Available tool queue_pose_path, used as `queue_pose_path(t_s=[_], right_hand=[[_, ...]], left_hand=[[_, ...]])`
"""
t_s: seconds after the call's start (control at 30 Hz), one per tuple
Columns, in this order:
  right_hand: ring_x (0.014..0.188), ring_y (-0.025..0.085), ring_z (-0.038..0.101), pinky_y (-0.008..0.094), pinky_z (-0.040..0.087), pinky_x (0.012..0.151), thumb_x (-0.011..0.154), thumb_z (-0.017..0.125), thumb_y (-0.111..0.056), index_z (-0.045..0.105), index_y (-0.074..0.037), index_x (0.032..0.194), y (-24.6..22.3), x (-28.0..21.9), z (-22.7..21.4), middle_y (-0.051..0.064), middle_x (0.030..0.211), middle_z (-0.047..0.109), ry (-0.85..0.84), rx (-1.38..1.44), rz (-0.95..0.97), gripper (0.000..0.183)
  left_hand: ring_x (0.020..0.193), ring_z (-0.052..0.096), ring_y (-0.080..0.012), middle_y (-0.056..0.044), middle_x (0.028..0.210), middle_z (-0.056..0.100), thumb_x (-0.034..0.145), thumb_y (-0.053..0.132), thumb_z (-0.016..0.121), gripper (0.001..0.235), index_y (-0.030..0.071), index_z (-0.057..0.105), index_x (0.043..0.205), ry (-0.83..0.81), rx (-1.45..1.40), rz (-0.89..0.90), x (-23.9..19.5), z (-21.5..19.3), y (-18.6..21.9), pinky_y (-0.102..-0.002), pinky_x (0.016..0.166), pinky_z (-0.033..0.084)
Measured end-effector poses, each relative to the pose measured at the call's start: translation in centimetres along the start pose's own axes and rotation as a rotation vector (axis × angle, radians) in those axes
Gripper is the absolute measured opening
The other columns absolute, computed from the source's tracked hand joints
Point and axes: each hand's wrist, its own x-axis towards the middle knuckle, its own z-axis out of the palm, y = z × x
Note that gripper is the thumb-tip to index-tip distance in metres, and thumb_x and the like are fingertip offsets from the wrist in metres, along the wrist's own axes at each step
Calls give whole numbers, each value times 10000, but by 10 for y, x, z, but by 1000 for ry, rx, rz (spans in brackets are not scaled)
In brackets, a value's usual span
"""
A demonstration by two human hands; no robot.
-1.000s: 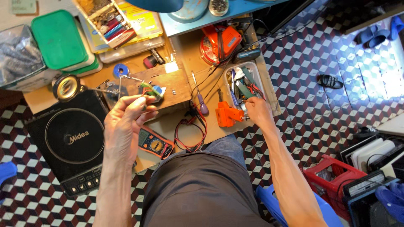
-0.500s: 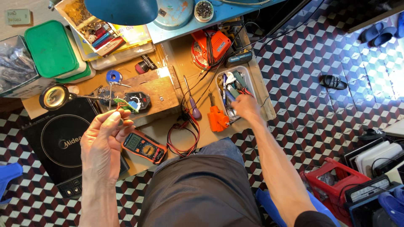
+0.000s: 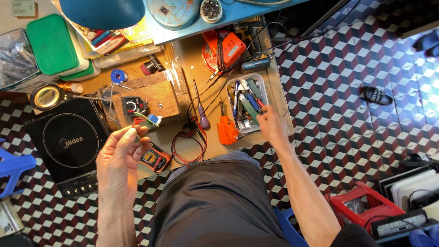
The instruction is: The person disassembles a small black electronic device, uses pliers to adjust internal components, inspects a circuit board with a magnifying glass, and uses a heat gun on the board. The person handles wires, a circuit board, and the device casing throughout the process.
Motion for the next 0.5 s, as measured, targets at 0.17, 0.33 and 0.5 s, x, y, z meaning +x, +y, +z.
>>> queue_pose_path(t_s=[0.17, 0.33, 0.5], right_hand=[[839, 401, 709, 485, 555, 701, 882, 665, -175, 656, -117, 1211, 6, -14, 29, 148, 916, 723, -21, -15, -420, 335], [751, 385, 702, 513, 546, 616, 932, 600, -110, 625, -61, 1045, -2, 19, 59, 162, 884, 684, -140, -411, -389, 126], [776, 336, 703, 497, 538, 579, 864, 626, -115, 622, -102, 896, -22, 35, 50, 133, 866, 641, -194, -520, -595, 35]], left_hand=[[939, 703, -182, -131, 1095, 728, 991, 127, 667, 226, -11, 662, 1171, 26, 20, -44, -8, 17, -15, -322, 870, 581], [960, 699, -192, -139, 1119, 717, 984, 137, 667, 280, -31, 658, 1208, 6, 39, -58, -7, 35, -17, -338, 900, 587], [985, 707, -177, -106, 1138, 709, 955, 137, 675, 329, -31, 650, 1237, -33, 84, -54, 7, 40, -22, -317, 918, 591]])
